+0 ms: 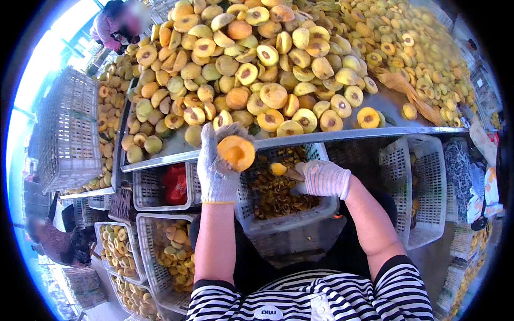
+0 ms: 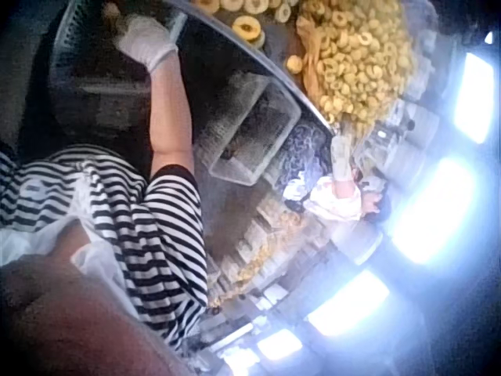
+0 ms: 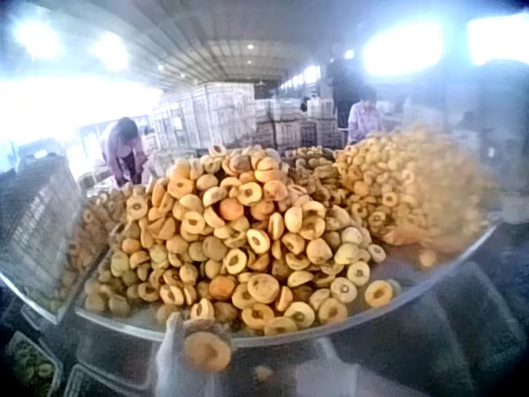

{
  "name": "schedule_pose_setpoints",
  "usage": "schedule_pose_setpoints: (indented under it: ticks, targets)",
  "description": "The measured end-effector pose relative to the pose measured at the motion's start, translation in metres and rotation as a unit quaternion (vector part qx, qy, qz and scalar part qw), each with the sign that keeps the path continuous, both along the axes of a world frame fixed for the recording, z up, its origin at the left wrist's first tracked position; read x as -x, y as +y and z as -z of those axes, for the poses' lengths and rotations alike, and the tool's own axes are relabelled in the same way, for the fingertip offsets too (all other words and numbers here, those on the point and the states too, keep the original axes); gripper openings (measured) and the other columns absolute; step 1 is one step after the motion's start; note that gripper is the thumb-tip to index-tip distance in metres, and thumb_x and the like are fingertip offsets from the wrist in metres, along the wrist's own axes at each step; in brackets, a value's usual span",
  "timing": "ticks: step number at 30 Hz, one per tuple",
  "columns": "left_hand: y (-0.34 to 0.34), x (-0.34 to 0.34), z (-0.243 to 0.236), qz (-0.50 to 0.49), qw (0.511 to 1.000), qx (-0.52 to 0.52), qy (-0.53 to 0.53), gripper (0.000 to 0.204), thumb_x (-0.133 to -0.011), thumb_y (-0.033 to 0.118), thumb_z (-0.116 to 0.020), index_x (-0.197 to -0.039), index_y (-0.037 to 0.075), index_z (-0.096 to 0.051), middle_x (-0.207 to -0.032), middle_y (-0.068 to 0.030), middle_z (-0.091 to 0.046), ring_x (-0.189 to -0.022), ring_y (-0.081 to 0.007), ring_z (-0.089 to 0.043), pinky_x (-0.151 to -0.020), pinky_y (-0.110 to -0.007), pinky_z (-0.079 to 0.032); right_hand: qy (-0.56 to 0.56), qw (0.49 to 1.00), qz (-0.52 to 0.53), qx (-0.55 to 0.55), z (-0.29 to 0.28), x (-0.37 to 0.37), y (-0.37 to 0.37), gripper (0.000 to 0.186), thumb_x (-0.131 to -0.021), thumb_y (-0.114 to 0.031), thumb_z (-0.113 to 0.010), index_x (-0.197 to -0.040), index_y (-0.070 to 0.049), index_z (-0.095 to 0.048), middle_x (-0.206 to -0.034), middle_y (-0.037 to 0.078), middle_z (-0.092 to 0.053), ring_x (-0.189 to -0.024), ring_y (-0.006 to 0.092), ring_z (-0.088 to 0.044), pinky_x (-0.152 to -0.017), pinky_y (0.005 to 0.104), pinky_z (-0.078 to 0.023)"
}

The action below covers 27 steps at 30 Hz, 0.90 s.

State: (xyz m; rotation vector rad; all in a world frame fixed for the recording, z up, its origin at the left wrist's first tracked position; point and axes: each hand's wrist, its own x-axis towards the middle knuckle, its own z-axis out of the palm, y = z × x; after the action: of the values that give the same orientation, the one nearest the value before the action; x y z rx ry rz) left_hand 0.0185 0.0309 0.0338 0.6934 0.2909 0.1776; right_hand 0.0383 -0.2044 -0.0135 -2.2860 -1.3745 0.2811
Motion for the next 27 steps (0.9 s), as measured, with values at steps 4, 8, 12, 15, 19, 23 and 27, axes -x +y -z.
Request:
schedule_pose_setpoints:
  ticks: [4, 8, 12, 15, 19, 23, 27]
  targets:
    - [0.060, 0.065, -0.027, -0.101, 0.946, -0.301, 0.061, 0.046, -0.098, 0.039, -0.054, -0.101, -0.006, -0.065, -0.092, -0.0135, -0.069, -0.084, -0.0211, -0.065, -0.080, -0.034, -0.053, 0.026, 0.967, 0.132, 0.214, -0.029, 0.006, 0.017, 0.034, -0.085, -0.037, -0.064, -0.096, -0.004, -0.063, -0.083, 0.016, -0.069, -0.084, 0.0326, -0.068, -0.075, 0.0442, -0.052]
    - [0.138, 0.144, -0.037, -0.043, 0.566, -0.767, 0.300, 0.041, -0.092, 0.035, -0.061, -0.108, -0.002, -0.065, -0.105, -0.0152, -0.068, -0.093, -0.0227, -0.065, -0.085, -0.034, -0.050, 0.021, 0.964, 0.164, 0.210, -0.047, 0.006, 0.016, 0.031, -0.086, -0.033, -0.064, -0.096, -0.004, -0.062, -0.084, 0.017, -0.069, -0.085, 0.0319, -0.068, -0.075, 0.0435, -0.053]
    - [0.158, 0.100, -0.019, -0.102, 0.592, -0.770, 0.216, 0.046, -0.082, 0.034, -0.071, -0.117, 0.005, -0.064, -0.117, -0.0153, -0.064, -0.108, -0.0330, -0.061, -0.094, -0.039, -0.046, 0.012, 0.989, 0.110, 0.101, -0.050, 0.013, 0.033, 0.036, -0.086, -0.036, -0.065, -0.097, -0.003, -0.059, -0.080, 0.020, -0.067, -0.081, 0.0350, -0.068, -0.072, 0.0461, -0.053]
    - [0.120, 0.012, -0.018, -0.053, 0.487, -0.855, 0.172, 0.049, -0.081, 0.038, -0.069, -0.120, 0.008, -0.062, -0.117, -0.0151, -0.064, -0.108, -0.0322, -0.061, -0.094, -0.040, -0.047, 0.073, 0.987, 0.121, 0.077, -0.066, 0.019, 0.047, 0.035, -0.088, -0.036, -0.062, -0.097, -0.003, -0.056, -0.083, 0.021, -0.067, -0.084, 0.0381, -0.067, -0.075, 0.0472, -0.052]
    - [0.112, -0.068, 0.027, 0.059, 0.389, -0.858, 0.330, 0.056, -0.071, 0.047, -0.071, -0.113, 0.011, -0.064, -0.113, -0.0189, -0.065, -0.105, -0.0340, -0.063, -0.091, -0.043, -0.049, 0.052, 0.985, 0.162, 0.022, -0.051, 0.018, 0.046, 0.038, -0.087, -0.039, -0.064, -0.099, -0.003, -0.056, -0.080, 0.022, -0.067, -0.080, 0.0390, -0.066, -0.071, 0.0469, -0.052]
    - [0.132, -0.067, 0.022, 0.085, 0.523, -0.804, 0.271, 0.063, -0.070, 0.031, -0.075, -0.125, 0.005, -0.058, -0.101, -0.0152, -0.069, -0.096, -0.0300, -0.067, -0.082, -0.039, -0.053, 0.114, 0.972, 0.205, -0.032, -0.060, 0.014, 0.049, 0.040, -0.088, -0.039, -0.064, -0.099, -0.002, -0.053, -0.081, 0.024, -0.066, -0.081, 0.0410, -0.066, -0.071, 0.0485, -0.051]
    - [0.115, -0.031, -0.003, 0.106, 0.979, -0.166, -0.058, 0.073, -0.077, 0.014, -0.070, -0.140, -0.004, -0.038, -0.121, -0.0172, -0.058, -0.109, -0.0314, -0.061, -0.087, -0.046, -0.056, 0.154, 0.939, 0.202, -0.233, -0.038, 0.014, 0.056, 0.038, -0.089, -0.036, -0.066, -0.100, -0.002, -0.052, -0.079, 0.025, -0.065, -0.078, 0.0413, -0.065, -0.068, 0.0472, -0.050]
